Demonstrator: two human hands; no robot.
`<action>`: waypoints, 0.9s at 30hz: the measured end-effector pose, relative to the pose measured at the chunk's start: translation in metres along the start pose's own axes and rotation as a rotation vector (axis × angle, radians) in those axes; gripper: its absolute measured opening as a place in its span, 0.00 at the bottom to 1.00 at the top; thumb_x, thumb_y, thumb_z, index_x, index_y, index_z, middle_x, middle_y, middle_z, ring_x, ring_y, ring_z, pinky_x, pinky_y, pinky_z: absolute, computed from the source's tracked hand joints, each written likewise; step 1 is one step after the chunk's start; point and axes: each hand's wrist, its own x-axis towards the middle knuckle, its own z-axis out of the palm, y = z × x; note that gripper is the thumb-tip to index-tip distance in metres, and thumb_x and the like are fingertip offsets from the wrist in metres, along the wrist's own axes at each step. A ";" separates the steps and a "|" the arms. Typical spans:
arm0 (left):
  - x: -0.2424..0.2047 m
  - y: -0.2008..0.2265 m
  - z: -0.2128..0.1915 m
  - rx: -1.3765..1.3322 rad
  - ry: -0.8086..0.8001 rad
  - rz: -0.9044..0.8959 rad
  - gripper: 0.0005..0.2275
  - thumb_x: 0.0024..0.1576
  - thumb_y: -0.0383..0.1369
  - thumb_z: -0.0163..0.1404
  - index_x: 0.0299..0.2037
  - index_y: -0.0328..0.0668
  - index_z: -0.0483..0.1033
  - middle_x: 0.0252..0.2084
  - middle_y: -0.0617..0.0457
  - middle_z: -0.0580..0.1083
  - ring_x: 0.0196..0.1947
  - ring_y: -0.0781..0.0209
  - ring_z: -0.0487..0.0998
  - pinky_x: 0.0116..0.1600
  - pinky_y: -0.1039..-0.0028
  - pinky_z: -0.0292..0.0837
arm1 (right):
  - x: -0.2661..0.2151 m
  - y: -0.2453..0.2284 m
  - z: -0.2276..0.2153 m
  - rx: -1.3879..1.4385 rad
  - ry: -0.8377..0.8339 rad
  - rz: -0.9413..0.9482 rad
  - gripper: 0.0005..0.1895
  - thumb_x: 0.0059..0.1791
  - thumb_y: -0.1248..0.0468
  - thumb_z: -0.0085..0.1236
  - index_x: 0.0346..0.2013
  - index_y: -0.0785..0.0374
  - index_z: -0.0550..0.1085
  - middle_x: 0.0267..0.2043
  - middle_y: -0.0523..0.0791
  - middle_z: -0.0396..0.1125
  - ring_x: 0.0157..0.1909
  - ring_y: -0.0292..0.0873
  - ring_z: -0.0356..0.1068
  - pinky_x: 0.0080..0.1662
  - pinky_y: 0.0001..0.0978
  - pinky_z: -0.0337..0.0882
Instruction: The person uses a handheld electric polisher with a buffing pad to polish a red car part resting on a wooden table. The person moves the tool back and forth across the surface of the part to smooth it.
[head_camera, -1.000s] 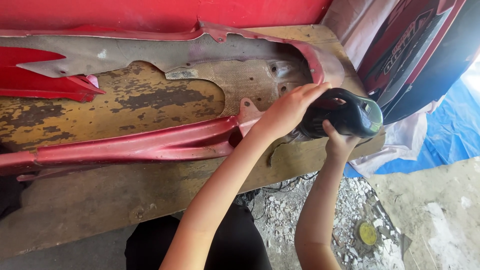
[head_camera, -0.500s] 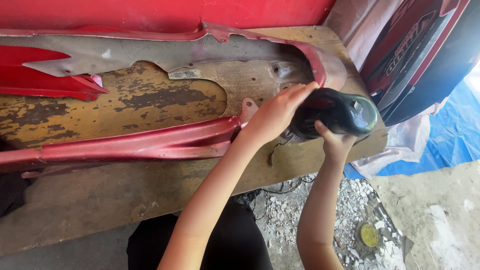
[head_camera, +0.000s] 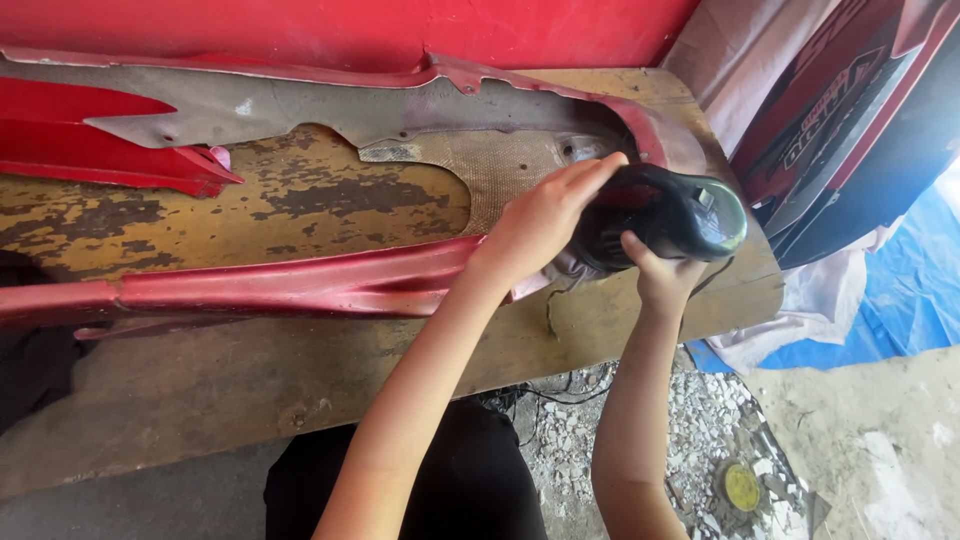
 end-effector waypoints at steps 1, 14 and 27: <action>-0.005 0.003 -0.004 0.001 0.000 -0.003 0.23 0.64 0.23 0.44 0.70 0.50 0.61 0.64 0.43 0.72 0.60 0.45 0.77 0.59 0.62 0.75 | -0.004 -0.001 -0.001 0.001 -0.001 0.003 0.36 0.41 0.73 0.72 0.62 0.69 0.68 0.59 0.46 0.68 0.61 0.43 0.69 0.67 0.37 0.69; -0.008 0.019 -0.012 0.060 -0.045 0.031 0.23 0.63 0.23 0.42 0.70 0.47 0.62 0.63 0.43 0.71 0.61 0.46 0.77 0.60 0.62 0.76 | -0.012 0.003 -0.003 0.038 -0.003 0.020 0.37 0.41 0.72 0.73 0.62 0.70 0.68 0.59 0.46 0.68 0.61 0.44 0.69 0.68 0.38 0.69; -0.030 0.049 -0.046 0.020 -0.064 -0.045 0.19 0.64 0.25 0.48 0.66 0.43 0.65 0.55 0.42 0.75 0.54 0.45 0.79 0.54 0.60 0.76 | -0.025 -0.022 0.004 0.041 -0.180 0.092 0.36 0.40 0.73 0.70 0.62 0.70 0.70 0.59 0.47 0.69 0.61 0.44 0.70 0.67 0.39 0.69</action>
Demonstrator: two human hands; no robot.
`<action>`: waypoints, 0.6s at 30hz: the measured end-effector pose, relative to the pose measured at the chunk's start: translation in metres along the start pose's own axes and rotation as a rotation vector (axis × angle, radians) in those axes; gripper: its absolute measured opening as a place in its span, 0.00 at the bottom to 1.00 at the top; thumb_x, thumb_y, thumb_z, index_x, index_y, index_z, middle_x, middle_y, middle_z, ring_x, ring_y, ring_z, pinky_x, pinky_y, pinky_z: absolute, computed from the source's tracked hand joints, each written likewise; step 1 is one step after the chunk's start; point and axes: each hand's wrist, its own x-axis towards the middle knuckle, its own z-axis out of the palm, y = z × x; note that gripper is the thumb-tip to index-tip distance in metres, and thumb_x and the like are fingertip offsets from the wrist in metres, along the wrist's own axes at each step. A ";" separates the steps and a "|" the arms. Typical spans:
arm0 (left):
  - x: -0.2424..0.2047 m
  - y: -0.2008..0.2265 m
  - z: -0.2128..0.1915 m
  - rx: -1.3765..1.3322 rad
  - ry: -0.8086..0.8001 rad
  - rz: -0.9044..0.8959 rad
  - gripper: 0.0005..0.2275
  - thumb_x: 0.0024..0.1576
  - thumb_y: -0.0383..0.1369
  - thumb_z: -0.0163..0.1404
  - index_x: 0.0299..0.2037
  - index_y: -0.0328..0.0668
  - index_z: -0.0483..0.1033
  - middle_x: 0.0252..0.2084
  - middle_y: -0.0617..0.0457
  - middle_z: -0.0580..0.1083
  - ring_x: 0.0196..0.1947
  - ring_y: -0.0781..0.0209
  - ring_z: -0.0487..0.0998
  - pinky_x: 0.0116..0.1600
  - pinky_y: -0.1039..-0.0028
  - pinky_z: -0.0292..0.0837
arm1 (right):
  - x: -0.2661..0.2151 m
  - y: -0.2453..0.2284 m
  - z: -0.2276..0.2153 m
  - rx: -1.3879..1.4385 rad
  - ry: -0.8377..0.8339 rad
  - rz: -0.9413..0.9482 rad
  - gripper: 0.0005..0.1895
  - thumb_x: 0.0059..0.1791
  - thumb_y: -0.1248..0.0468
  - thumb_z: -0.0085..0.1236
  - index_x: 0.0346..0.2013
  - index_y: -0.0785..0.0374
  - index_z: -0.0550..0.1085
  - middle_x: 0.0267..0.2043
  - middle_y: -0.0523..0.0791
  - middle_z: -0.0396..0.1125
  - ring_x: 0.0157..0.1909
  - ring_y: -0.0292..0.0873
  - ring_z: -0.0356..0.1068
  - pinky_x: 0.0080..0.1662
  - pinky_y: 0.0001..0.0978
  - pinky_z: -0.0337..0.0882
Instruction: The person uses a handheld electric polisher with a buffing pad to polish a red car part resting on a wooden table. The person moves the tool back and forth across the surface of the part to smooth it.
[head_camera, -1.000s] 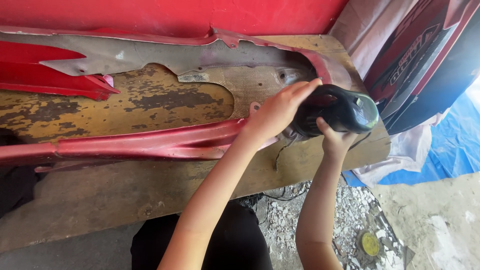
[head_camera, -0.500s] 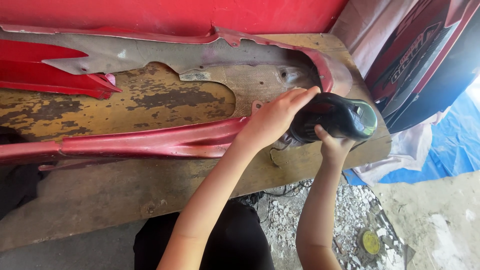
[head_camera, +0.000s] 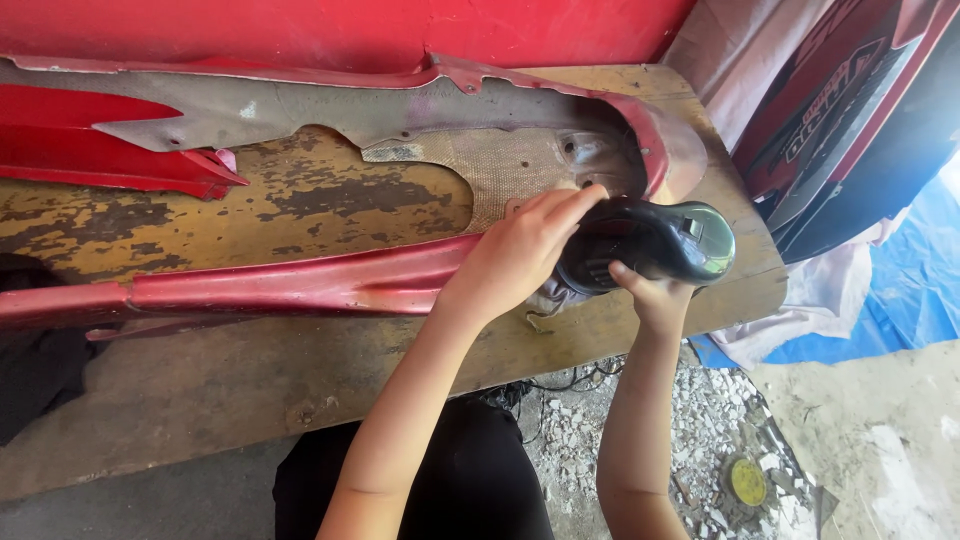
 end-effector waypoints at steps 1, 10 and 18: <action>0.002 -0.001 0.002 -0.001 0.001 0.003 0.19 0.64 0.25 0.48 0.66 0.43 0.65 0.55 0.42 0.75 0.54 0.45 0.79 0.54 0.60 0.76 | 0.000 0.003 0.000 -0.002 0.000 -0.002 0.36 0.40 0.73 0.70 0.62 0.70 0.70 0.59 0.47 0.69 0.61 0.44 0.70 0.67 0.39 0.69; 0.025 -0.013 0.001 -0.183 0.161 0.060 0.17 0.58 0.47 0.56 0.45 0.42 0.70 0.35 0.49 0.73 0.37 0.53 0.79 0.42 0.68 0.72 | 0.005 0.025 0.029 0.122 0.145 0.015 0.37 0.40 0.72 0.72 0.62 0.69 0.67 0.60 0.47 0.68 0.61 0.45 0.69 0.67 0.40 0.68; 0.000 -0.017 0.014 -0.313 0.295 0.045 0.21 0.63 0.49 0.52 0.29 0.38 0.67 0.24 0.51 0.66 0.25 0.57 0.70 0.34 0.68 0.65 | -0.013 -0.027 0.047 -0.109 0.009 -0.046 0.36 0.39 0.70 0.74 0.60 0.66 0.68 0.59 0.44 0.68 0.60 0.41 0.68 0.66 0.37 0.69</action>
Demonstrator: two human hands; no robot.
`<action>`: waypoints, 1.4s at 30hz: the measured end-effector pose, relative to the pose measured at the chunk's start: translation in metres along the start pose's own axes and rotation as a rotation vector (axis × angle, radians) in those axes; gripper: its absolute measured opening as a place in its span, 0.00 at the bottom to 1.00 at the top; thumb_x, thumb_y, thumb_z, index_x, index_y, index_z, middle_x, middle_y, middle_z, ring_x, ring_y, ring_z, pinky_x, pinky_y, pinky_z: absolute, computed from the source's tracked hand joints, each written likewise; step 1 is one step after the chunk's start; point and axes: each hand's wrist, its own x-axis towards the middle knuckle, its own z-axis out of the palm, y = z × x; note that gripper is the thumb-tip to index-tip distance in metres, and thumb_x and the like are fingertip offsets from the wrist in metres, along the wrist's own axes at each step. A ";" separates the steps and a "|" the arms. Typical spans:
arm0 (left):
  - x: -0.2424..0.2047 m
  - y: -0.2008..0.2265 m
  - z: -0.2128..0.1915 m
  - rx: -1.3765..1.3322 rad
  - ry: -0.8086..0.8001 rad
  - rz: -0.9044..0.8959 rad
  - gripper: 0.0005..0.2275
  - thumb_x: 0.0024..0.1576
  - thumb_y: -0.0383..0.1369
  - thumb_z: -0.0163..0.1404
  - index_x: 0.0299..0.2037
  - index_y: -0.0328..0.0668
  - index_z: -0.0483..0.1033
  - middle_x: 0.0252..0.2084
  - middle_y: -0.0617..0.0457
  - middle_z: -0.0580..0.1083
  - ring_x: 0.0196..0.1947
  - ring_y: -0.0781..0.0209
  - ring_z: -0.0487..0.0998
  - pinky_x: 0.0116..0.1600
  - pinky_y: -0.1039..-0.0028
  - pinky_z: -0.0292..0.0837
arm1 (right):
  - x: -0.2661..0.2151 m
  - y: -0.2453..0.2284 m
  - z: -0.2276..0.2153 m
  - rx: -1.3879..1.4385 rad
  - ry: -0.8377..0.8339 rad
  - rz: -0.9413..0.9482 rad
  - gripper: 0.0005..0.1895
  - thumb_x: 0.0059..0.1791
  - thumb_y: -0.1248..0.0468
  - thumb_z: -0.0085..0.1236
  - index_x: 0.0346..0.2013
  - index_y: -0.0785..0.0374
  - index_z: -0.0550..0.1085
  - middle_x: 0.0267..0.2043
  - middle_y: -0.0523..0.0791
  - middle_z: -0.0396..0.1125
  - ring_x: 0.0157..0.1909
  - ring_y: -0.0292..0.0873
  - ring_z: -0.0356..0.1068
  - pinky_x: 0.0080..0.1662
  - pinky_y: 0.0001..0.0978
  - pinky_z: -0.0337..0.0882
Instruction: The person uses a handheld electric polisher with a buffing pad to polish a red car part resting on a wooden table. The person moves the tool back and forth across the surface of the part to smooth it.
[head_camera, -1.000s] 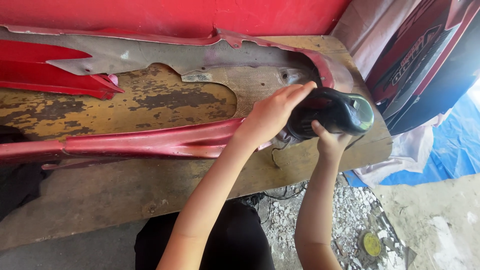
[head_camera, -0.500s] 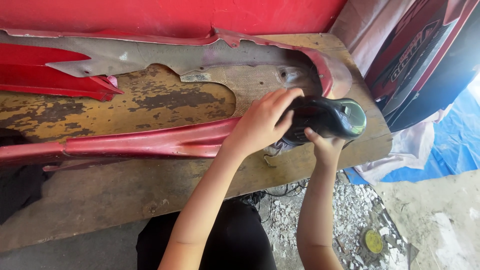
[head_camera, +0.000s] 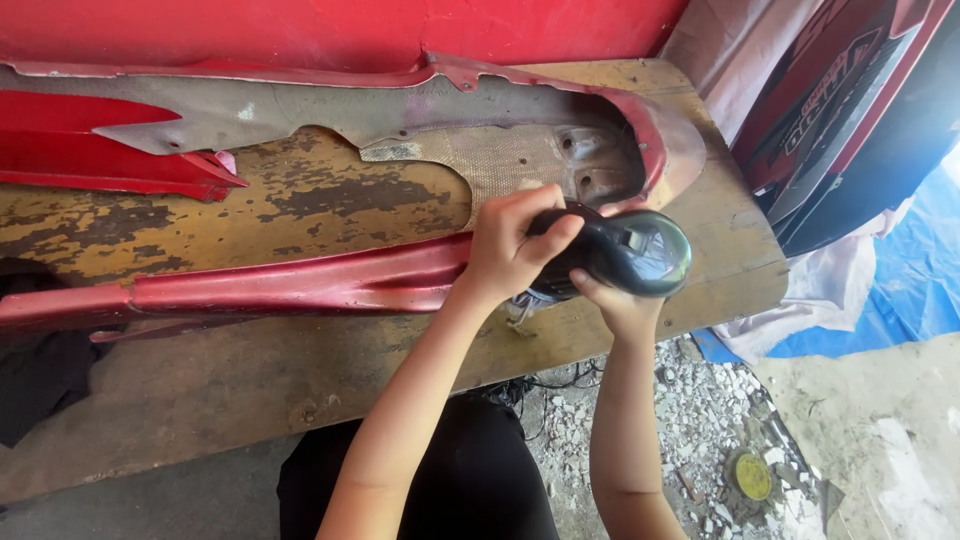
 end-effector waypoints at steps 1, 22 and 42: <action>0.002 -0.001 0.004 0.000 -0.001 0.002 0.21 0.63 0.49 0.52 0.29 0.38 0.67 0.24 0.51 0.66 0.25 0.57 0.70 0.34 0.68 0.65 | -0.003 0.006 -0.005 0.000 0.001 -0.002 0.36 0.39 0.70 0.74 0.60 0.66 0.68 0.59 0.44 0.68 0.60 0.41 0.68 0.66 0.37 0.69; -0.053 -0.019 -0.020 -0.012 0.232 0.143 0.30 0.61 0.65 0.39 0.24 0.45 0.64 0.20 0.56 0.64 0.23 0.61 0.72 0.32 0.70 0.65 | -0.017 -0.040 0.044 -0.400 -0.087 -0.286 0.38 0.33 0.61 0.80 0.53 0.64 0.72 0.49 0.49 0.69 0.53 0.45 0.72 0.61 0.37 0.72; -0.078 0.003 -0.071 0.085 0.257 0.241 0.29 0.62 0.61 0.43 0.24 0.42 0.64 0.21 0.53 0.63 0.22 0.55 0.71 0.32 0.66 0.64 | -0.040 -0.037 0.093 -0.330 -0.041 -0.383 0.42 0.34 0.48 0.79 0.51 0.65 0.66 0.50 0.47 0.66 0.53 0.47 0.71 0.60 0.39 0.73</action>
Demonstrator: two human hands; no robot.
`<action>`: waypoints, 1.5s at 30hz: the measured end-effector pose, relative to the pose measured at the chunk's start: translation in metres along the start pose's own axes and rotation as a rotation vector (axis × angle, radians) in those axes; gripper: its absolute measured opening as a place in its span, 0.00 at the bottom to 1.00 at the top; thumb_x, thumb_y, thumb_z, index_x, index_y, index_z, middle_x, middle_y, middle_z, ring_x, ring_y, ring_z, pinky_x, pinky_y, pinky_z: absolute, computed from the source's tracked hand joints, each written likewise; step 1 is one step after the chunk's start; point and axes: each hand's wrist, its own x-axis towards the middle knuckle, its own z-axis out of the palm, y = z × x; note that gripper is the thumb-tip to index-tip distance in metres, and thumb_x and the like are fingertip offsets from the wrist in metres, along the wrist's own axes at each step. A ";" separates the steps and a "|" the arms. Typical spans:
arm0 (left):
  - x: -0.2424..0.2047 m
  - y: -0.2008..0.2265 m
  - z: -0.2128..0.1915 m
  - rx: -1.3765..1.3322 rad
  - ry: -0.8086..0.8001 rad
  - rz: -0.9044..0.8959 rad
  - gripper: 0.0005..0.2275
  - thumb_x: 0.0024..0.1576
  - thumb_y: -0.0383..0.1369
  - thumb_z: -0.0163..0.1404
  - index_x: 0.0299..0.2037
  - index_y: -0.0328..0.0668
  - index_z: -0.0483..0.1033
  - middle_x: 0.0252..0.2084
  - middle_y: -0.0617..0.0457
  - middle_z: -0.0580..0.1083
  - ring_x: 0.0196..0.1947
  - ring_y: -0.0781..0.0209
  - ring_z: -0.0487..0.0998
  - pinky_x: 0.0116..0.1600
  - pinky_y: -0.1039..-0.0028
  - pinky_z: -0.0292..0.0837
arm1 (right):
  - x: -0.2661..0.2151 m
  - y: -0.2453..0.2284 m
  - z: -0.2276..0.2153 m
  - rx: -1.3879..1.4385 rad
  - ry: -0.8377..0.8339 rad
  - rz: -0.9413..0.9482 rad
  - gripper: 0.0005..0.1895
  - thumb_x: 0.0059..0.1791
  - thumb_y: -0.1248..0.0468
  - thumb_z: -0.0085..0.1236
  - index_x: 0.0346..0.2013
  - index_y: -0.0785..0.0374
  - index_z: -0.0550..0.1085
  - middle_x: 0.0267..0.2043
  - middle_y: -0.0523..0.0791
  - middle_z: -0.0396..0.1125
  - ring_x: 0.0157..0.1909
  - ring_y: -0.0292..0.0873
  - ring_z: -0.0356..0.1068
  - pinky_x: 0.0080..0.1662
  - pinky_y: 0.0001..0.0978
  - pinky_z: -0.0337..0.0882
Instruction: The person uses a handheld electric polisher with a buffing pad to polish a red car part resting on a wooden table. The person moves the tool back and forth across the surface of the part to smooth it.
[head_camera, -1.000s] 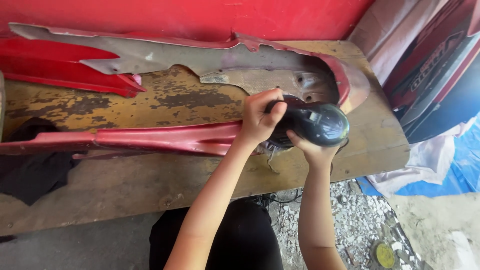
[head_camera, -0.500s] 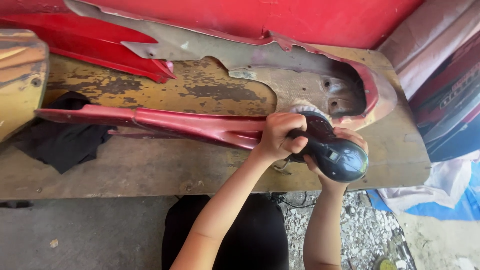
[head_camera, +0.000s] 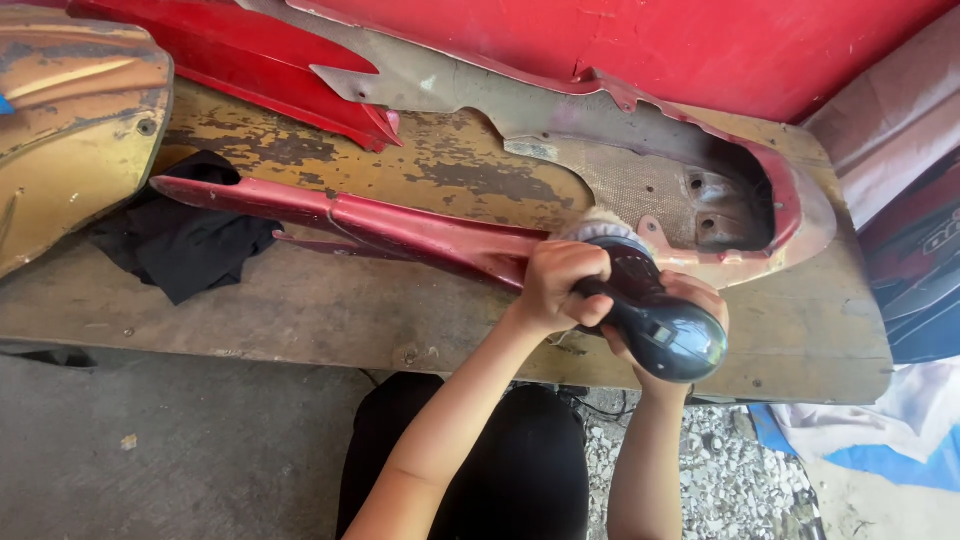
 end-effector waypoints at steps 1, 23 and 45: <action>0.002 0.001 0.003 0.000 0.003 0.002 0.29 0.62 0.61 0.43 0.24 0.42 0.64 0.21 0.53 0.63 0.22 0.55 0.71 0.32 0.66 0.64 | -0.001 0.002 -0.001 0.000 -0.001 -0.003 0.42 0.34 0.48 0.79 0.51 0.65 0.66 0.50 0.47 0.66 0.53 0.47 0.71 0.60 0.39 0.73; -0.008 0.011 -0.029 0.115 -0.075 0.002 0.31 0.63 0.62 0.41 0.23 0.40 0.62 0.21 0.51 0.60 0.21 0.50 0.69 0.30 0.63 0.61 | -0.002 -0.011 0.018 0.081 0.019 0.053 0.39 0.31 0.48 0.80 0.44 0.67 0.70 0.47 0.50 0.72 0.51 0.48 0.74 0.59 0.40 0.76; -0.008 0.006 -0.039 0.206 0.008 0.052 0.34 0.62 0.66 0.34 0.18 0.43 0.60 0.16 0.56 0.59 0.17 0.60 0.68 0.27 0.69 0.59 | -0.004 -0.010 0.036 0.161 0.025 0.022 0.38 0.32 0.48 0.80 0.45 0.66 0.70 0.48 0.49 0.72 0.53 0.49 0.75 0.59 0.40 0.76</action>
